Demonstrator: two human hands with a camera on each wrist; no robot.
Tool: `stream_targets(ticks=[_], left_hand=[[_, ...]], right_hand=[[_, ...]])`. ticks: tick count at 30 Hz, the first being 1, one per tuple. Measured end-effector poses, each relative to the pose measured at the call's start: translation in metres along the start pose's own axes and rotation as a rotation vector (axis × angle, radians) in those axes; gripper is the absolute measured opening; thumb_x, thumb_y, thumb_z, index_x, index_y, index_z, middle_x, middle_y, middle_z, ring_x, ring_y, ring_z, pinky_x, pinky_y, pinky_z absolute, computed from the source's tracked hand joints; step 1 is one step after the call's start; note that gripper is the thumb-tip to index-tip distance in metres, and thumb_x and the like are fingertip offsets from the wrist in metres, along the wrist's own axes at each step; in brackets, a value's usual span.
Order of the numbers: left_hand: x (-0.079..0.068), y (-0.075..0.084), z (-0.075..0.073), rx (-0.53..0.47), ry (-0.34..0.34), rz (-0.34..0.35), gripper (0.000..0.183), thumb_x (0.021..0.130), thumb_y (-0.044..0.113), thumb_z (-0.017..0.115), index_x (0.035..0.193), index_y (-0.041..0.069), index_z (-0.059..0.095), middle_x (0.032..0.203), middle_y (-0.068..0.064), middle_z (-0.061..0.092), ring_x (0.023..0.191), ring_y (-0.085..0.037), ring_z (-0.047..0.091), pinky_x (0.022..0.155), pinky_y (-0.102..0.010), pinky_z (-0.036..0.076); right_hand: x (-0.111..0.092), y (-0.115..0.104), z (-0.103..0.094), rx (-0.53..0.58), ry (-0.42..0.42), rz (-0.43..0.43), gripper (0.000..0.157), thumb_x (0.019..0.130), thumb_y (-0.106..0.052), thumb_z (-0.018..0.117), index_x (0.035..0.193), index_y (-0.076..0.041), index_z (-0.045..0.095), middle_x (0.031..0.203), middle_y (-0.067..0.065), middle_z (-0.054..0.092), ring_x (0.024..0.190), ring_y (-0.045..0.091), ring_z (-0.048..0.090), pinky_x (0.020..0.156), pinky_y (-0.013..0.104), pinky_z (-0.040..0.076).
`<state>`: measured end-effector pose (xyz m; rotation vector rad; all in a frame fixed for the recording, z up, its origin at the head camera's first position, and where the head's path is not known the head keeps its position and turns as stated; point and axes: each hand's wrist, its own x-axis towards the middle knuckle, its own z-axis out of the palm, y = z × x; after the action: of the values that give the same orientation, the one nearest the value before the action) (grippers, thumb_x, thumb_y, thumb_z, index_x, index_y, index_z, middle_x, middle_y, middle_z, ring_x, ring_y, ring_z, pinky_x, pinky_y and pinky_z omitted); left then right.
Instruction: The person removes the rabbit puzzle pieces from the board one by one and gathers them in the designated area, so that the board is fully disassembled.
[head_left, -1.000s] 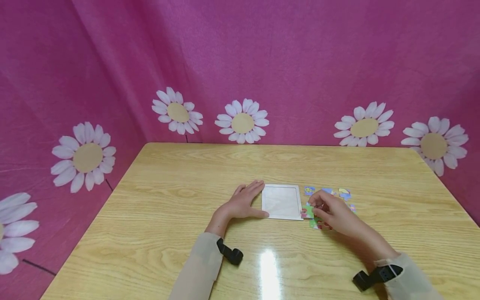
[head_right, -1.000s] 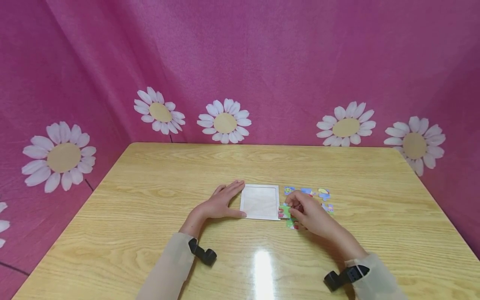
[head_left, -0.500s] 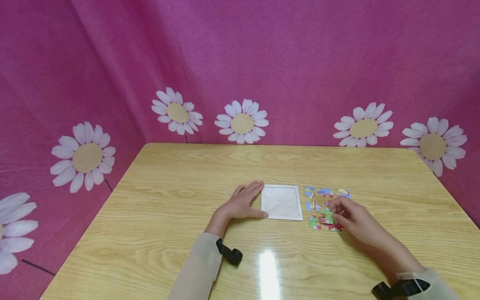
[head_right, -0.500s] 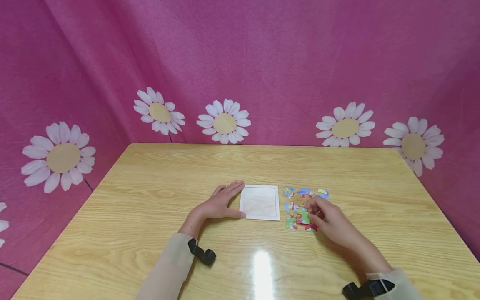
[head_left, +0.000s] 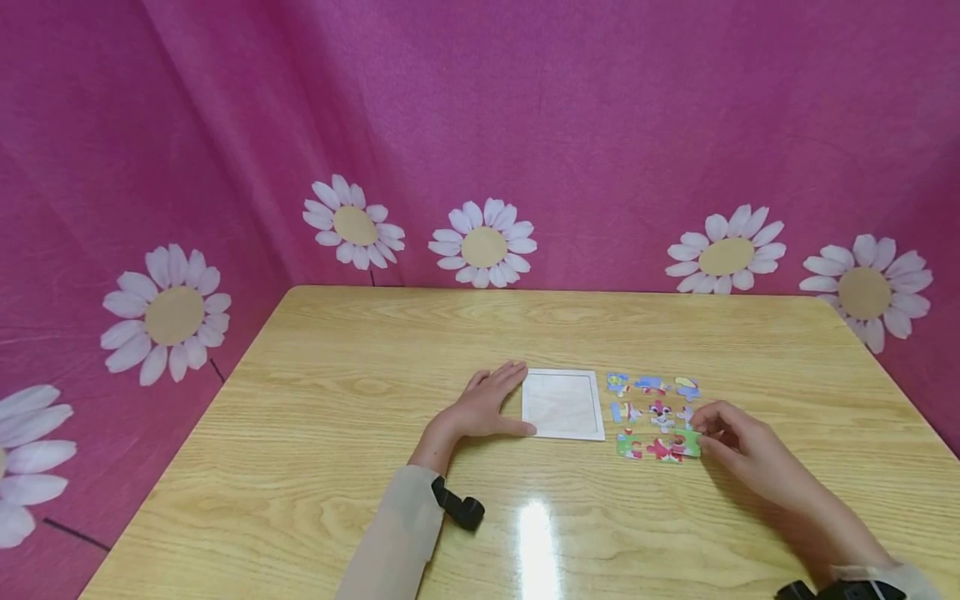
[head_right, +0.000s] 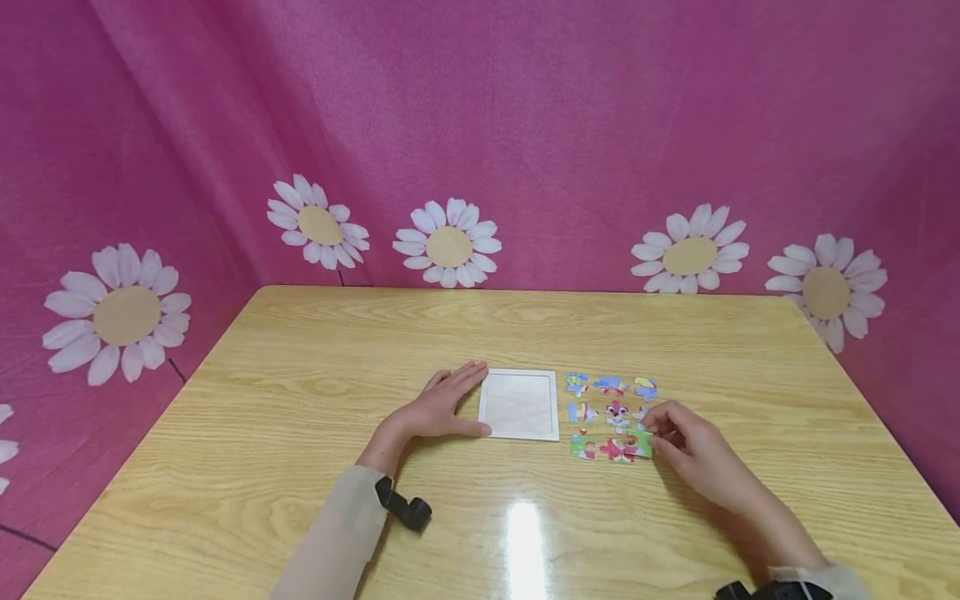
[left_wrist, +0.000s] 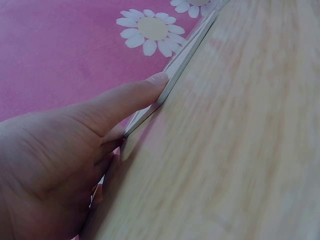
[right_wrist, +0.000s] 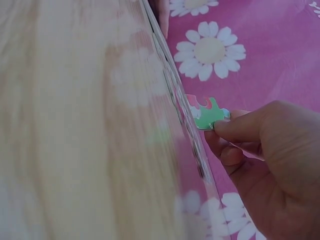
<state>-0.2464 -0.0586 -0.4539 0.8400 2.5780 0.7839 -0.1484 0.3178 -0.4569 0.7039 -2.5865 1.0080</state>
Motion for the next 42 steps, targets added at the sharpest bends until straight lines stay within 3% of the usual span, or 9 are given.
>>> stream_targets(ticks=[10,15,24,32,42], left_hand=[[0.001,-0.001,0.0,0.024,0.002,-0.002,0.095,0.085,0.049,0.07,0.157,0.013,0.019,0.166,0.002,0.017,0.155,-0.016,0.008,0.126,-0.044,0.007],[0.001,-0.002,0.0,0.025,0.002,-0.002,0.095,0.085,0.049,0.07,0.158,0.014,0.019,0.166,0.002,0.016,0.155,-0.016,0.008,0.126,-0.045,0.006],[0.001,-0.002,0.001,0.016,-0.002,-0.016,0.095,0.085,0.049,0.07,0.158,0.016,0.018,0.166,0.003,0.016,0.155,-0.015,0.008,0.127,-0.044,0.005],[0.001,-0.002,0.002,0.016,0.0,-0.013,0.095,0.085,0.049,0.07,0.158,0.015,0.019,0.166,0.003,0.016,0.155,-0.015,0.008,0.126,-0.044,0.005],[0.001,0.0,0.002,0.019,-0.001,-0.016,0.095,0.085,0.05,0.071,0.158,0.015,0.019,0.166,0.003,0.016,0.155,-0.015,0.007,0.127,-0.044,0.005]], right_hand=[[-0.009,0.008,-0.009,0.001,0.025,0.008,0.034,0.079,0.021,0.065,0.101,-0.003,0.06,0.089,-0.01,0.062,0.082,-0.011,0.055,0.064,0.007,0.046],[-0.012,0.01,-0.012,-0.049,0.029,0.03,0.034,0.079,0.02,0.065,0.101,-0.005,0.059,0.086,-0.009,0.061,0.079,-0.011,0.054,0.062,0.008,0.045],[-0.012,0.011,-0.013,-0.017,0.024,0.018,0.031,0.081,0.019,0.064,0.099,-0.005,0.059,0.084,-0.007,0.061,0.075,-0.007,0.054,0.059,0.011,0.044],[-0.015,0.015,-0.013,-0.048,0.001,0.089,0.028,0.082,0.015,0.066,0.099,-0.007,0.06,0.086,-0.009,0.062,0.076,-0.009,0.053,0.061,0.01,0.045],[-0.014,0.018,-0.014,-0.095,-0.043,0.137,0.024,0.084,0.011,0.067,0.1,-0.007,0.065,0.094,0.008,0.067,0.079,-0.011,0.049,0.064,0.009,0.043]])
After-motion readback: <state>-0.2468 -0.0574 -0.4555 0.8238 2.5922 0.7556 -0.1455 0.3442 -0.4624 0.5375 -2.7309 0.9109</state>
